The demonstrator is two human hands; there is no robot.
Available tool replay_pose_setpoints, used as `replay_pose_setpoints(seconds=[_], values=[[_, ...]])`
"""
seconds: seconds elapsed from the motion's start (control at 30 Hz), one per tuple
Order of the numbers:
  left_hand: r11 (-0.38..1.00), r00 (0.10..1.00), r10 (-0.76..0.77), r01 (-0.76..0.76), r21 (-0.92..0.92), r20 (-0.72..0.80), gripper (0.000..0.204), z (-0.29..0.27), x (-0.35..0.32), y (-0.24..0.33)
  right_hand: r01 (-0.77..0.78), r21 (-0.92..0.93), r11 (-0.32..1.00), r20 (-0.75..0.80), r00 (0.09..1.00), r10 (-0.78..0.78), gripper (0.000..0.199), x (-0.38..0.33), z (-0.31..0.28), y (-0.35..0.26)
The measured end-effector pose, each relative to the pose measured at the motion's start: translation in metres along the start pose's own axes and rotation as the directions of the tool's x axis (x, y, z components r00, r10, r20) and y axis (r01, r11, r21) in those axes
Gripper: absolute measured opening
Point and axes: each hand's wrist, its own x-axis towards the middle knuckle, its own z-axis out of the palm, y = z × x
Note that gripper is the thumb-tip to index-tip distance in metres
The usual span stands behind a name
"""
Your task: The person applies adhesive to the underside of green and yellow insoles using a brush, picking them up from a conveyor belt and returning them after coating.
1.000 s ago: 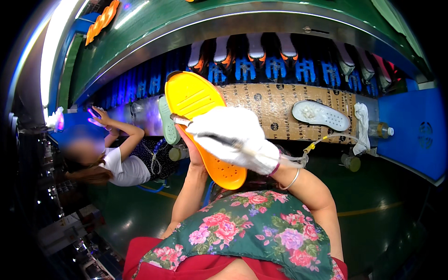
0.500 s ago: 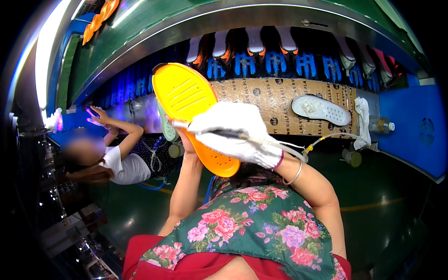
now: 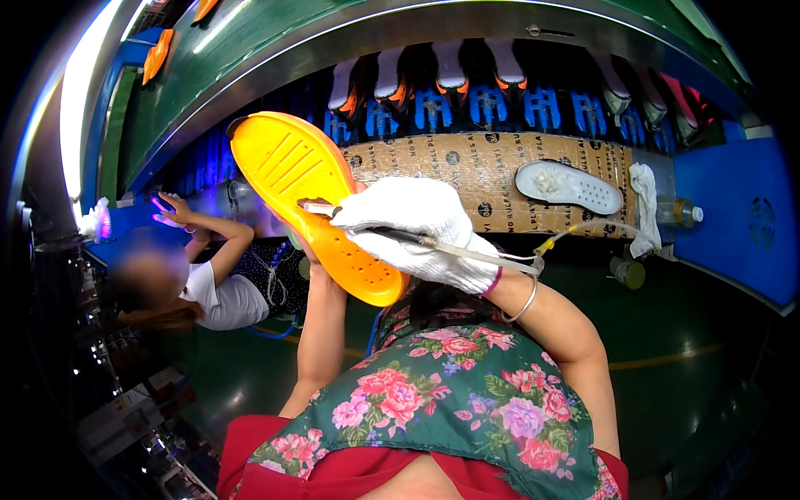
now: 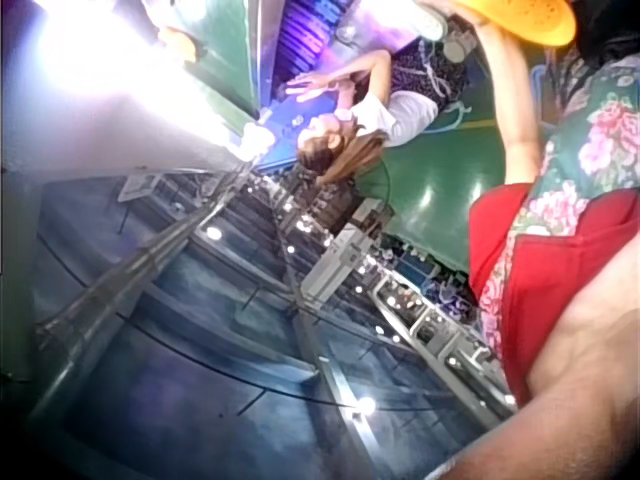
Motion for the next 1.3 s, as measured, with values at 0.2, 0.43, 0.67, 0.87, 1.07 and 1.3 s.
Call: replay_pose_setpoints(seconds=[0.2, 0.43, 0.67, 0.87, 1.07, 1.3], values=[[0.96, 0.954, -0.207, 0.24, -0.143, 0.215, 0.112, 0.009, 0.002, 0.005, 0.115, -0.062, 0.991, 0.136, 0.985, -0.106, 0.022, -0.016, 0.013, -0.006], [0.937, 0.945, -0.181, 0.25, -0.244, 0.273, 0.111, 0.017, 0.009, 0.008, 0.055, 0.014, 0.998, 0.063, 0.996, -0.056, 0.024, -0.008, 0.005, 0.001], [0.955, 0.976, -0.112, 0.157, -0.252, 0.185, 0.109, 0.018, 0.015, 0.012, -0.084, 0.25, 0.965, 0.176, 0.984, 0.04, 0.018, -0.012, 0.01, -0.011], [0.974, 0.97, -0.117, 0.153, -0.165, 0.211, 0.108, 0.019, 0.022, 0.016, 0.119, -0.019, 0.993, 0.189, 0.975, -0.113, 0.023, -0.012, 0.006, -0.004], [0.974, 0.976, -0.147, 0.171, -0.149, 0.158, 0.104, 0.009, 0.024, 0.022, -0.074, 0.245, 0.967, 0.18, 0.983, 0.03, 0.016, -0.016, 0.005, -0.004], [0.967, 0.958, -0.227, 0.243, -0.081, 0.173, 0.108, 0.01, 0.032, 0.032, 0.068, -0.016, 0.998, 0.31, 0.949, -0.059, 0.021, -0.022, 0.009, -0.009]])
